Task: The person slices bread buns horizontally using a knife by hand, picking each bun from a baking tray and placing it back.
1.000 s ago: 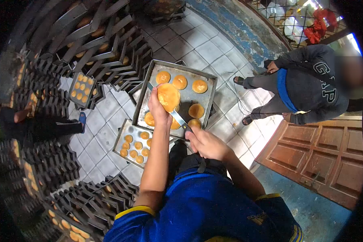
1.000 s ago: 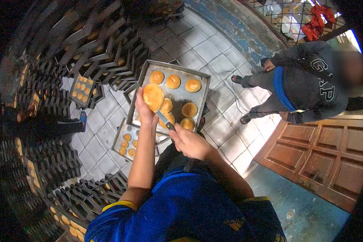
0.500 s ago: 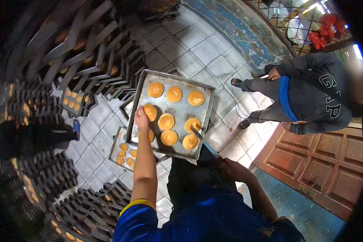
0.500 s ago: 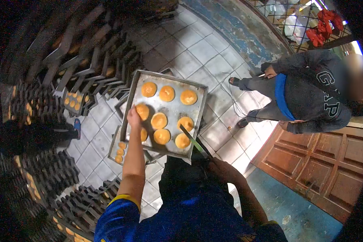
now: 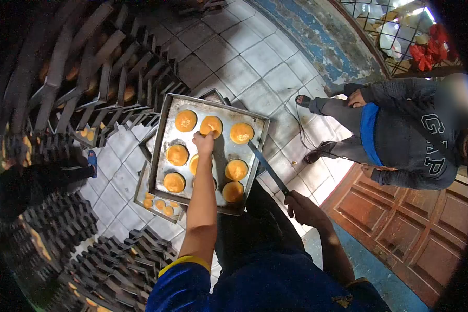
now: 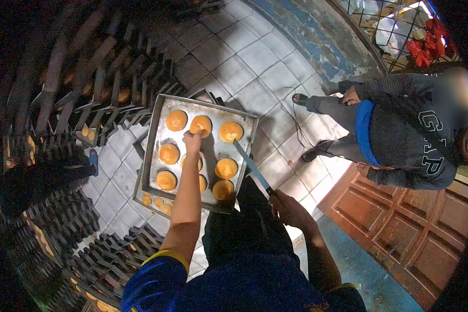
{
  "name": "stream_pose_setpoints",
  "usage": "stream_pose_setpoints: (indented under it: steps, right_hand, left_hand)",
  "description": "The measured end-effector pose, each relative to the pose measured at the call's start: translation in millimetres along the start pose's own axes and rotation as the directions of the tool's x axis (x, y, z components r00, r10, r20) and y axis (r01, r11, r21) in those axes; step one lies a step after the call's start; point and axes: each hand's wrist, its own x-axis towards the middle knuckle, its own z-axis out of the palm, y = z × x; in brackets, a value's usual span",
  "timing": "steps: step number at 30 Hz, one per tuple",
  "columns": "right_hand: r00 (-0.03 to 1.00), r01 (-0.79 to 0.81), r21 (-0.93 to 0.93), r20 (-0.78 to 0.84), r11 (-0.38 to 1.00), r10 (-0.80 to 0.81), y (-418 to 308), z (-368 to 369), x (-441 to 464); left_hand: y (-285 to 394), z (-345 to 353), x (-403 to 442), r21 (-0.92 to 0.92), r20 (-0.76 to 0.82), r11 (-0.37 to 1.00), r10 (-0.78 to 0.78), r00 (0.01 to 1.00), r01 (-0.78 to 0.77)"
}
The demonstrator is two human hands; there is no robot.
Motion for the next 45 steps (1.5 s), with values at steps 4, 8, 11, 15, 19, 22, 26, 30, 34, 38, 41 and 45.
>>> stream_pose_setpoints:
  steps: [4, 8, 11, 15, 19, 22, 26, 30, 34, 38, 41, 45]
  right_hand:
    - [0.998, -0.069, 0.214, 0.001, 0.974, 0.070, 19, -6, 2]
    - [0.998, -0.029, 0.171, -0.049, 0.985, 0.038, 24, 4, -3]
    - [0.976, 0.130, 0.055, -0.181, 0.990, -0.118, 35, 24, -2]
    - [0.949, 0.204, -0.009, -0.245, 0.979, -0.200, -13, 40, -14]
    - [0.929, 0.303, 0.058, -0.239, 0.951, -0.282, -64, 70, -32]
    - [0.921, 0.172, -0.056, -0.345, 0.984, -0.180, -93, 111, -41]
    - [0.910, 0.327, -0.065, -0.245, 0.943, -0.333, -119, 126, -82]
    - [0.842, 0.388, -0.216, -0.312, 0.896, -0.440, -108, 157, -104]
    - [0.896, 0.302, -0.183, -0.281, 0.935, -0.344, -120, 175, -131]
    - [0.920, 0.253, -0.211, -0.250, 0.944, -0.303, -124, 184, -148]
    - [0.909, 0.265, -0.208, -0.273, 0.942, -0.316, -122, 193, -146]
    - [0.846, 0.337, -0.291, -0.325, 0.895, -0.423, -122, 193, -141]
  left_hand:
    - [40, 12, -28, -0.278, -0.066, 0.955, -0.123, 0.990, 0.100]
    - [78, 3, -68, -0.247, -0.018, 0.968, 0.046, 0.999, -0.049]
    - [86, -9, -79, -0.211, -0.025, 0.955, 0.206, 0.978, -0.206]
    - [137, -62, -121, -0.707, 0.264, 0.694, 0.080, 0.961, 0.137]
    - [156, -104, -156, -0.840, 0.255, 0.530, 0.193, 0.947, 0.118]
    - [174, -132, -180, -0.883, 0.203, 0.464, 0.228, 0.952, 0.077]
    - [190, -155, -208, -0.933, 0.109, 0.359, 0.210, 0.972, 0.027]
    - [181, -176, -219, -0.964, 0.089, 0.264, 0.187, 0.978, 0.037]
    - [177, -193, -234, -0.976, 0.102, 0.209, 0.212, 0.972, 0.057]
    - [176, -201, -245, -0.986, 0.079, 0.164, 0.277, 0.958, 0.034]
    - [174, -202, -254, -0.979, 0.071, 0.205, 0.329, 0.942, 0.002]
    - [173, -200, -257, -0.972, 0.073, 0.232, 0.408, 0.910, -0.026]
